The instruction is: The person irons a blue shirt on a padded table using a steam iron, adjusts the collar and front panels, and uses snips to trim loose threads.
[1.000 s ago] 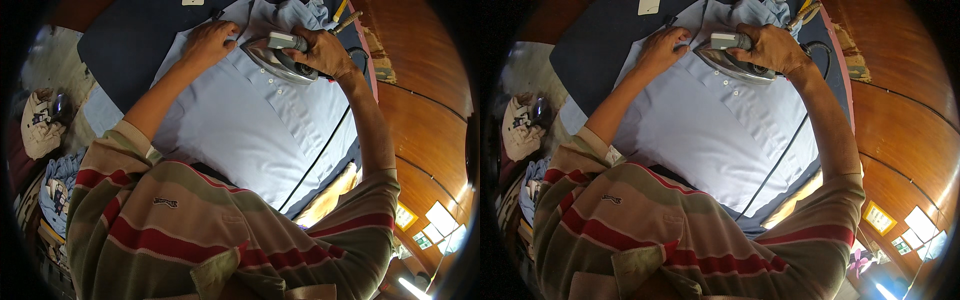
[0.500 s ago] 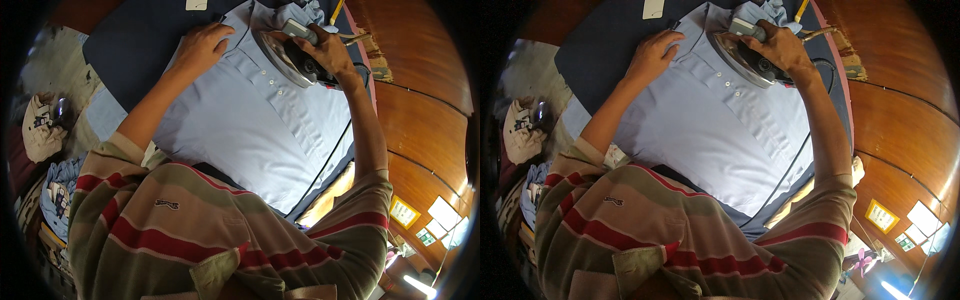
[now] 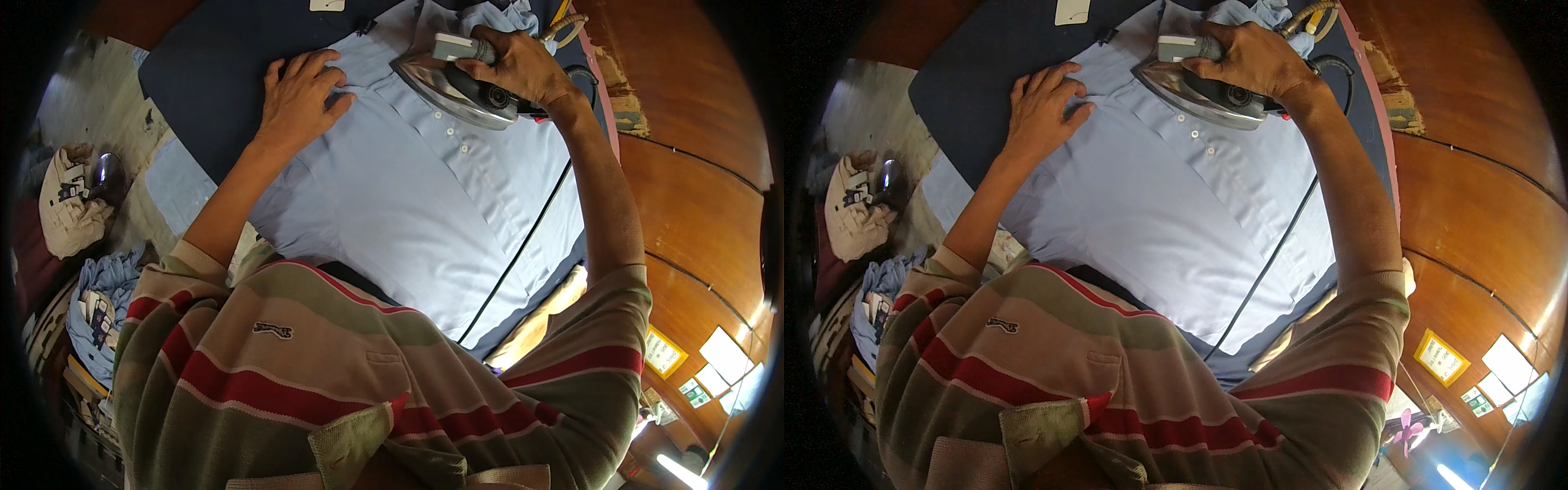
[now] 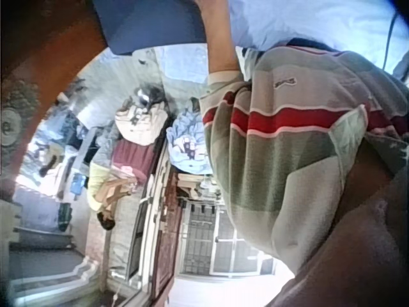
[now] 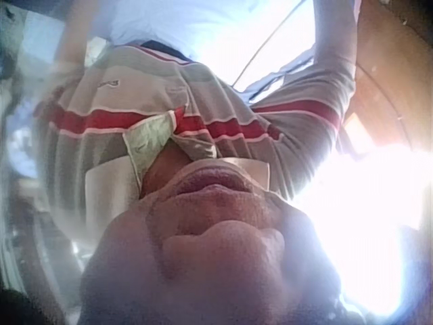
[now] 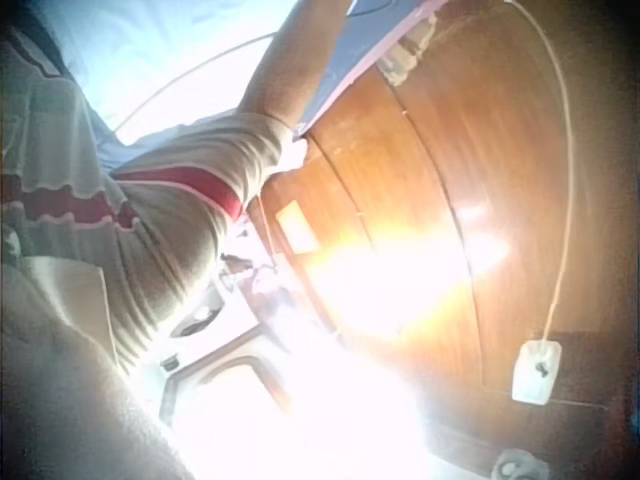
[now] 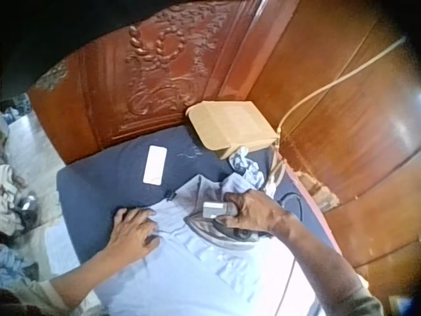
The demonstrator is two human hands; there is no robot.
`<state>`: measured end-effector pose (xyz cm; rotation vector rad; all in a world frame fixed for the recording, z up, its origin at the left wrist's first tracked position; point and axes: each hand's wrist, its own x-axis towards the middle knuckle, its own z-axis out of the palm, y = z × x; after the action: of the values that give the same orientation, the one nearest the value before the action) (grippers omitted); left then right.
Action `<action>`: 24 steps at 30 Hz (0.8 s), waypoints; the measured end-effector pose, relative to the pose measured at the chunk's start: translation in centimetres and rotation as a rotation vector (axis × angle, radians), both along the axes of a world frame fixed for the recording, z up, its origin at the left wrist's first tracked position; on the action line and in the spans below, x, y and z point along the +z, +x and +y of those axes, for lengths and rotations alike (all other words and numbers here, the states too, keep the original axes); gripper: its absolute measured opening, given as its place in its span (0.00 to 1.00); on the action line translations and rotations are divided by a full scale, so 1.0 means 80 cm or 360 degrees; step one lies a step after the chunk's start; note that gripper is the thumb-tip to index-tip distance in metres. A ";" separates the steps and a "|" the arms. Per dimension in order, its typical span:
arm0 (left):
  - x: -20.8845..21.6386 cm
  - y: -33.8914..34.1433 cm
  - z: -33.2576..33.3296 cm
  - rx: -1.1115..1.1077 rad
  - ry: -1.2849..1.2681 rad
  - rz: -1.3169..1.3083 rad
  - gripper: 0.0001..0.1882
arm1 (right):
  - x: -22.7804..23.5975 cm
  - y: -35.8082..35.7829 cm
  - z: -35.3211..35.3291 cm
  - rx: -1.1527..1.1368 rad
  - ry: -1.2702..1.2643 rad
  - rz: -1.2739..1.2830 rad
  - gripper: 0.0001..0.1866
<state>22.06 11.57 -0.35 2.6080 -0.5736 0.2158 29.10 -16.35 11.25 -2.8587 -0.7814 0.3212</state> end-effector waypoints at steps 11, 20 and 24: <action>0.010 0.006 -0.006 0.0016 0.0145 0.0095 0.14 | 0.010 -0.011 0.016 0.0422 -0.0098 -0.0023 0.35; 0.043 -0.088 0.050 -0.0286 0.0100 -0.0159 0.10 | 0.084 -0.136 -0.072 -0.0721 0.0451 -0.0200 0.27; 0.041 -0.165 0.080 -0.0209 -0.0167 0.0969 0.08 | 0.090 -0.282 -0.150 -0.1207 0.0425 -0.0565 0.29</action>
<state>8.89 17.95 2.97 2.3461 -0.4872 -0.5562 6.55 -28.31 18.42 -2.7227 0.2442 -0.3663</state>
